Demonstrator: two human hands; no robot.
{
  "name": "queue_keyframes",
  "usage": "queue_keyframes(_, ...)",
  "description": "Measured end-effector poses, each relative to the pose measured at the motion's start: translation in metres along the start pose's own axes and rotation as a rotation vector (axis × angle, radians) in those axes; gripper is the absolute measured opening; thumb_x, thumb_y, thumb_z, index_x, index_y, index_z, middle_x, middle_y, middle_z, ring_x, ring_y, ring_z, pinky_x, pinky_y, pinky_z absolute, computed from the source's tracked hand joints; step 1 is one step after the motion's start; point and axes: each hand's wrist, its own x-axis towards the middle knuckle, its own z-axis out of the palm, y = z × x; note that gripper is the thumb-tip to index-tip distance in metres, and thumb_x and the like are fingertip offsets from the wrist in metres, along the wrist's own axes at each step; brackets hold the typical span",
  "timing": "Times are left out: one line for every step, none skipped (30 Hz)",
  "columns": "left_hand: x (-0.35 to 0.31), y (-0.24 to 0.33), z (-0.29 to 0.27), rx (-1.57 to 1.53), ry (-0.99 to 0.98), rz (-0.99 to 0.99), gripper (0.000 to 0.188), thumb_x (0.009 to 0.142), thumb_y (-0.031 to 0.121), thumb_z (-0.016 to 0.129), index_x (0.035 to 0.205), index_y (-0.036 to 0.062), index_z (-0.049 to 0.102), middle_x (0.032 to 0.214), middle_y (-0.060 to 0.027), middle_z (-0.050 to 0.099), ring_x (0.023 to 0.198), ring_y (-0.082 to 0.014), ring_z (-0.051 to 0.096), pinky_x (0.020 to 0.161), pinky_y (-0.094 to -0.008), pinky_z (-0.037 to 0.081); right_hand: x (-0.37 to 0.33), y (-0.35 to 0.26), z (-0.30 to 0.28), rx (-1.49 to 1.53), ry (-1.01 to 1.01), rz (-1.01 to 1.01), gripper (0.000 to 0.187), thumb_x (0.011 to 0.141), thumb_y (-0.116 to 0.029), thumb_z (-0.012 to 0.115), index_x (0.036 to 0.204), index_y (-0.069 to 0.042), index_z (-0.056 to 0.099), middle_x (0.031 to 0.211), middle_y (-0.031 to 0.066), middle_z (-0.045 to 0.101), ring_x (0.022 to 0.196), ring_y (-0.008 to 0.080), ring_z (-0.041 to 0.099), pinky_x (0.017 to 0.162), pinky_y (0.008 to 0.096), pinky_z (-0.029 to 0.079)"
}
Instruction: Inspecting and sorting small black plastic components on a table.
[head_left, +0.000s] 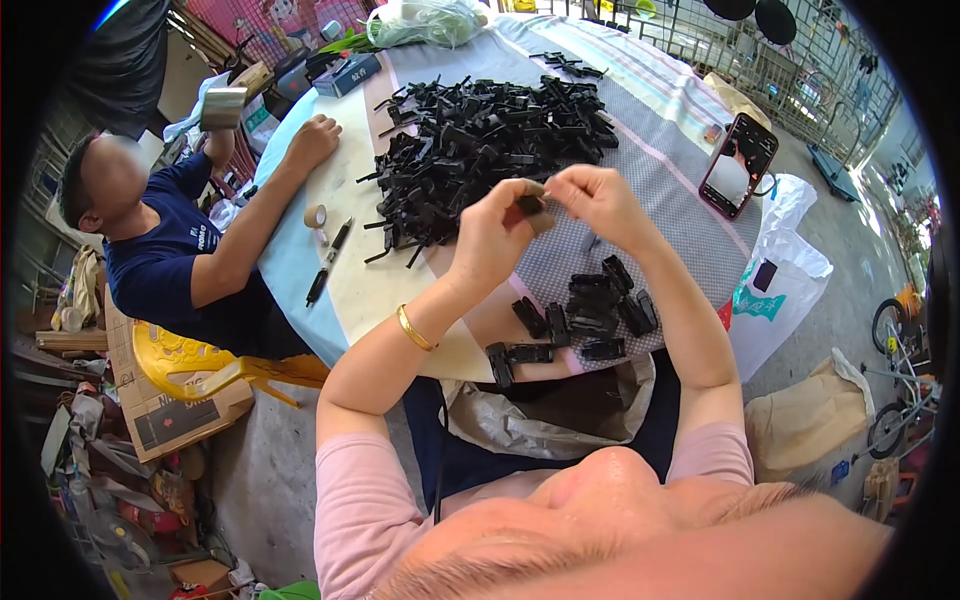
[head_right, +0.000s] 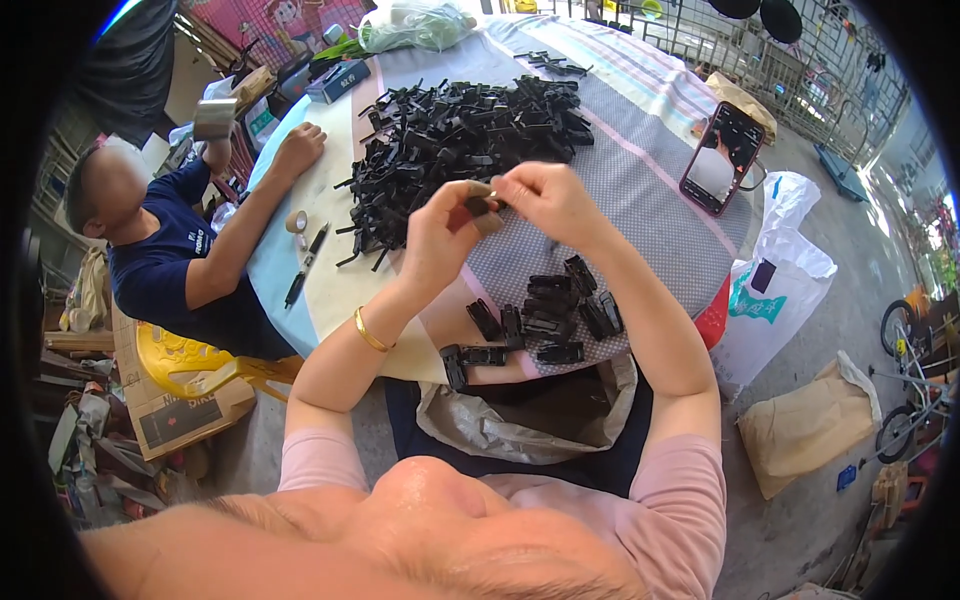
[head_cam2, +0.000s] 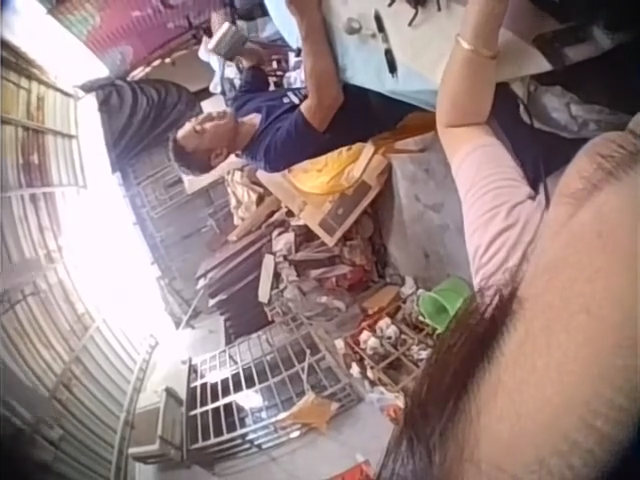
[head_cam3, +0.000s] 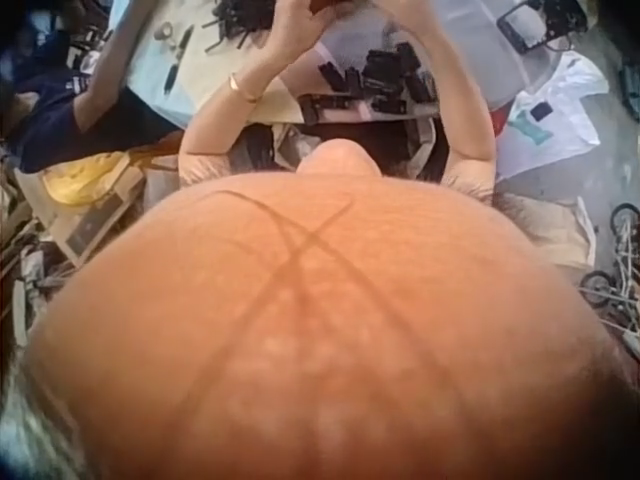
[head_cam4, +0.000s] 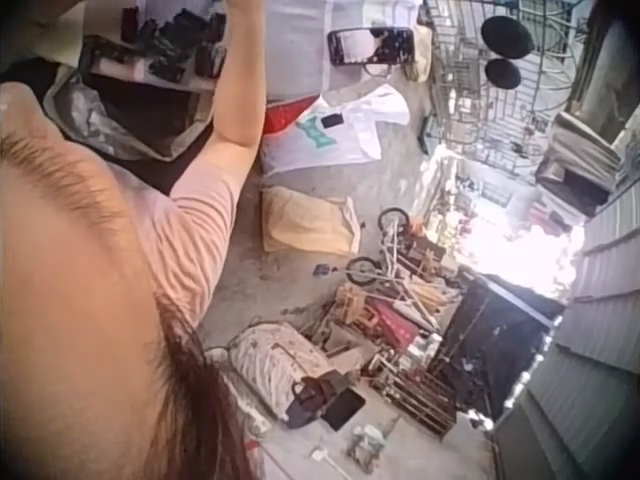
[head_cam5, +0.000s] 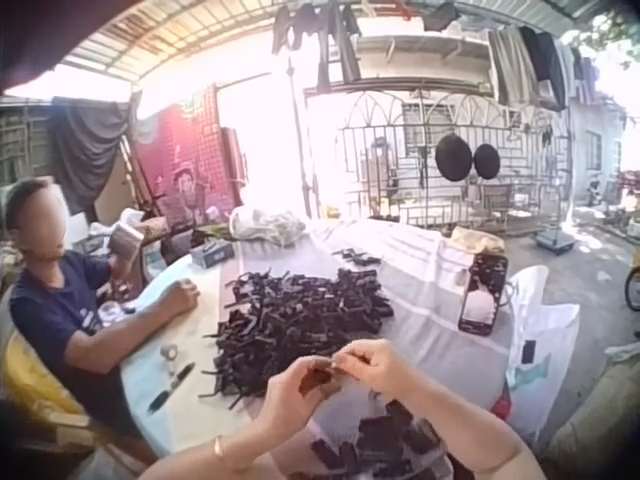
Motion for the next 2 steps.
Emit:
queue_keyframes(-0.0027,0.0033,0.0023,0.017,-0.071,-0.076,0.039,0.07,0.001,0.068,0.105,0.0029,0.051,0.08,-0.0056,0.061,0.069,-0.0098,0.055,0.066,-0.0236,0.047,0.0039,0.0103,-0.008,-0.158,0.138,-0.159,0.025,0.082,-0.025,0.061,0.085,-0.001,0.064,0.062,0.0015,0.058,0.053,0.0054,0.048,0.047,0.0207,0.039)
queue_keyframes(-0.006,0.0062,0.0012,0.117,-0.211,-0.124,0.043,0.072,-0.003,0.066,0.11,0.0019,0.047,0.089,-0.0084,0.06,0.081,-0.0111,0.058,0.075,-0.0241,0.046,0.0052,0.0076,-0.0142,-0.246,0.183,-0.097,0.028,0.079,-0.03,0.064,0.086,-0.003,0.065,0.069,0.0055,0.064,0.061,0.0087,0.057,0.054,0.0199,0.045)
